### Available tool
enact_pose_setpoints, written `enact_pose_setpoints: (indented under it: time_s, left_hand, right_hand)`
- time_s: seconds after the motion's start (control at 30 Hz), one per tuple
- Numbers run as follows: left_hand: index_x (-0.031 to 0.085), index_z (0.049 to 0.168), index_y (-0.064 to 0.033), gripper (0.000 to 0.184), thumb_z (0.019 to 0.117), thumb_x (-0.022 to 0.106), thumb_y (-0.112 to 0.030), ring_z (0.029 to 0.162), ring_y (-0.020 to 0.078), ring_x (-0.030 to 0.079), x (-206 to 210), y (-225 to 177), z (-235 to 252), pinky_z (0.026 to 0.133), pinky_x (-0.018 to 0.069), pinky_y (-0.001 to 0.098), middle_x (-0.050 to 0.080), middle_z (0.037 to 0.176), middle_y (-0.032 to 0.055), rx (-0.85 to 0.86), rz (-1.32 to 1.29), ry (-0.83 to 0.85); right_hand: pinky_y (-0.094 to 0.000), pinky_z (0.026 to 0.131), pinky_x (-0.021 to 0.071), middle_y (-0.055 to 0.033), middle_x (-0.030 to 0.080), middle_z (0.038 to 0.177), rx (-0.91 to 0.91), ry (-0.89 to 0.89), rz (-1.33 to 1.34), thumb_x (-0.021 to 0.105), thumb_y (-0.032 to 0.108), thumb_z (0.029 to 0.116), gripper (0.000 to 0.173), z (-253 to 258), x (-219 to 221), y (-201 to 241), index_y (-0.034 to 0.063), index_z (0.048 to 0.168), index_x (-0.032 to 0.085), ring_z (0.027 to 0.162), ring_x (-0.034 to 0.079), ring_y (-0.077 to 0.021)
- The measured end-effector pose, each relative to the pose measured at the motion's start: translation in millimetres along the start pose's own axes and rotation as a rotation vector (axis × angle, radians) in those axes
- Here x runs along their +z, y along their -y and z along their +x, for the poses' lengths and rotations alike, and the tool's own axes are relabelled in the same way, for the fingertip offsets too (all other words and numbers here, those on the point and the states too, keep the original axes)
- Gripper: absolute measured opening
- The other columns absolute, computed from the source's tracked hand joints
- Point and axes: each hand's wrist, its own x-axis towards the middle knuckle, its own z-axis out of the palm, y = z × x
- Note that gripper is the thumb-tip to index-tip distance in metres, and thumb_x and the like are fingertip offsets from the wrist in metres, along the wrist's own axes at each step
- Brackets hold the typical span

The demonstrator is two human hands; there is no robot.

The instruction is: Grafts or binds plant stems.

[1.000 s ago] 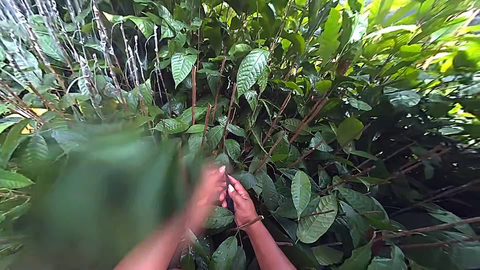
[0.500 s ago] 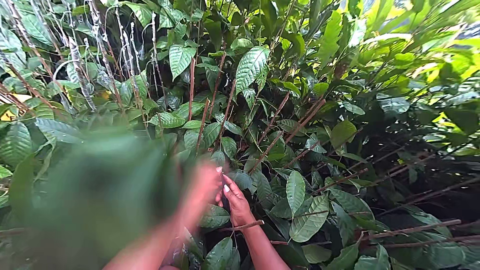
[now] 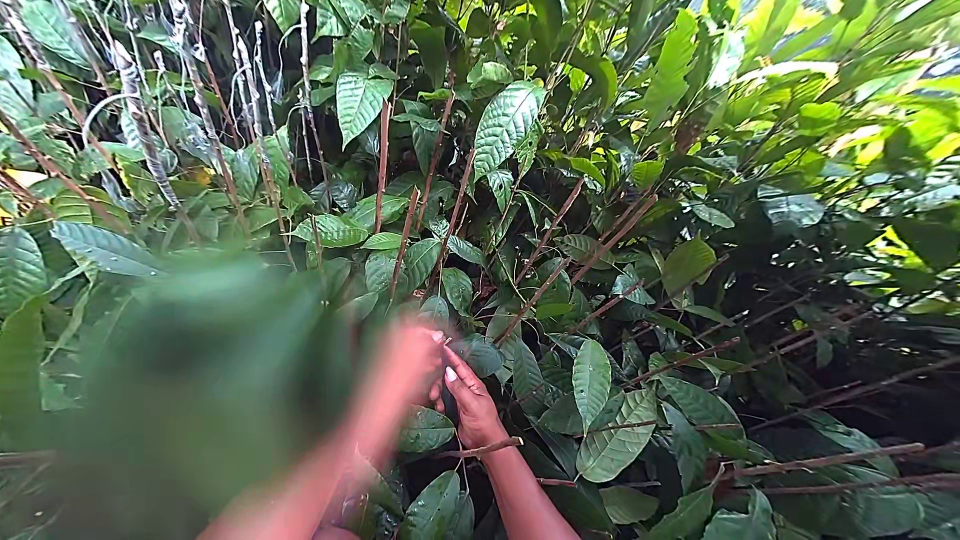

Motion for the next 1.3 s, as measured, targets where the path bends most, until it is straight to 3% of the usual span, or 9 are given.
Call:
enact_pose_setpoints:
  time_s: [0.1,0.27,0.53,0.67,0.73,0.9,1.07,1.2,1.3]
  left_hand:
    - [0.062,0.122,0.0011,0.022,0.1061,0.054,-0.013,0.078,0.0177,0.07,-0.4,1.3,1.5,0.074,0.0609,0.0329,0.067,0.095,0.0102,-0.01,-0.003,-0.003]
    - [0.062,0.119,0.0033,0.02,0.1056,0.054,-0.009,0.075,0.0177,0.071,0.8,0.3,1.0,0.072,0.0616,0.0325,0.069,0.091,0.0104,-0.036,-0.027,-0.019]
    - [0.058,0.125,0.0045,0.023,0.1045,0.053,-0.005,0.076,0.0175,0.07,4.6,-1.7,2.2,0.072,0.0615,0.0324,0.067,0.096,0.012,-0.057,-0.028,-0.045]
    - [0.054,0.136,0.0005,0.032,0.1057,0.054,-0.011,0.083,0.0195,0.07,2.2,-1.0,5.0,0.074,0.0611,0.0334,0.065,0.11,0.014,-0.062,0.018,-0.039]
    - [0.054,0.134,0.001,0.031,0.1059,0.054,-0.012,0.082,0.0195,0.07,1.4,-0.1,5.9,0.074,0.0611,0.0335,0.065,0.106,0.0133,-0.067,0.021,-0.043]
    - [0.058,0.126,0.0042,0.025,0.1056,0.053,-0.009,0.076,0.0177,0.071,-0.1,1.2,7.3,0.073,0.0617,0.0323,0.067,0.095,0.0111,-0.061,-0.004,-0.047]
    - [0.059,0.124,0.0047,0.023,0.1048,0.053,-0.006,0.075,0.0179,0.07,-1.6,2.3,9.4,0.072,0.0618,0.0327,0.067,0.094,0.0116,-0.069,-0.023,-0.066]
    - [0.055,0.132,0.001,0.03,0.1096,0.047,-0.016,0.087,0.0202,0.071,-3.9,3.9,9.3,0.08,0.0604,0.0349,0.068,0.106,0.0133,-0.024,-0.062,-0.024]
    - [0.056,0.136,0.0008,0.031,0.1073,0.049,-0.01,0.099,0.0205,0.07,-14.4,9.6,10.2,0.087,0.0597,0.034,0.066,0.12,0.0142,0.078,0.022,0.064]
  right_hand:
    - [-0.0221,0.06,0.0512,-0.0089,0.067,0.097,0.006,-0.006,0.002,0.04,0.015,0.1077,0.05,-0.7,-0.6,-0.8,0.0,0.155,0.036,0.067,0.059,-0.009]
    - [-0.0217,0.06,0.0508,-0.0072,0.067,0.094,0.003,0.023,0.019,0.041,0.015,0.1072,0.052,0.5,-4.9,-5.4,-0.0002,0.156,0.033,0.066,0.058,-0.008]
    - [-0.0213,0.063,0.0507,-0.0085,0.066,0.109,0.005,0.031,-0.019,0.039,0.013,0.1073,0.053,2.3,-8.7,-7.2,0.0001,0.158,0.03,0.071,0.059,-0.0072]
    - [-0.0232,0.06,0.0513,-0.0074,0.065,0.093,0.019,0.017,-0.022,0.04,0.014,0.1069,0.054,4.8,-9.0,-5.4,0.0014,0.159,0.03,0.066,0.059,-0.0093]
    - [-0.0231,0.06,0.051,-0.0073,0.065,0.092,0.027,0.01,-0.031,0.04,0.014,0.107,0.052,5.0,-9.2,-4.9,0.0008,0.157,0.032,0.065,0.058,-0.0093]
    - [-0.0223,0.061,0.0511,-0.0094,0.066,0.104,0.021,0.012,-0.019,0.04,0.014,0.1072,0.05,6.6,-8.0,-7.3,0.0004,0.156,0.035,0.069,0.059,-0.0087]
    - [-0.0218,0.061,0.0502,-0.0091,0.066,0.105,0.031,0.03,-0.022,0.04,0.014,0.1074,0.052,8.9,-8.2,-10.1,0.0013,0.157,0.033,0.069,0.058,-0.0081]
    - [-0.0246,0.058,0.0531,-0.0092,0.066,0.085,-0.005,-0.025,0.096,0.04,0.017,0.1072,0.054,3.6,-0.9,4.1,0.0011,0.158,0.028,0.064,0.061,-0.012]
    - [-0.0322,0.06,0.0598,-0.0142,0.07,0.085,-0.002,-0.08,0.326,0.034,0.02,0.109,0.042,-7.9,7.5,30.5,0.0049,0.148,0.034,0.069,0.07,-0.0218]
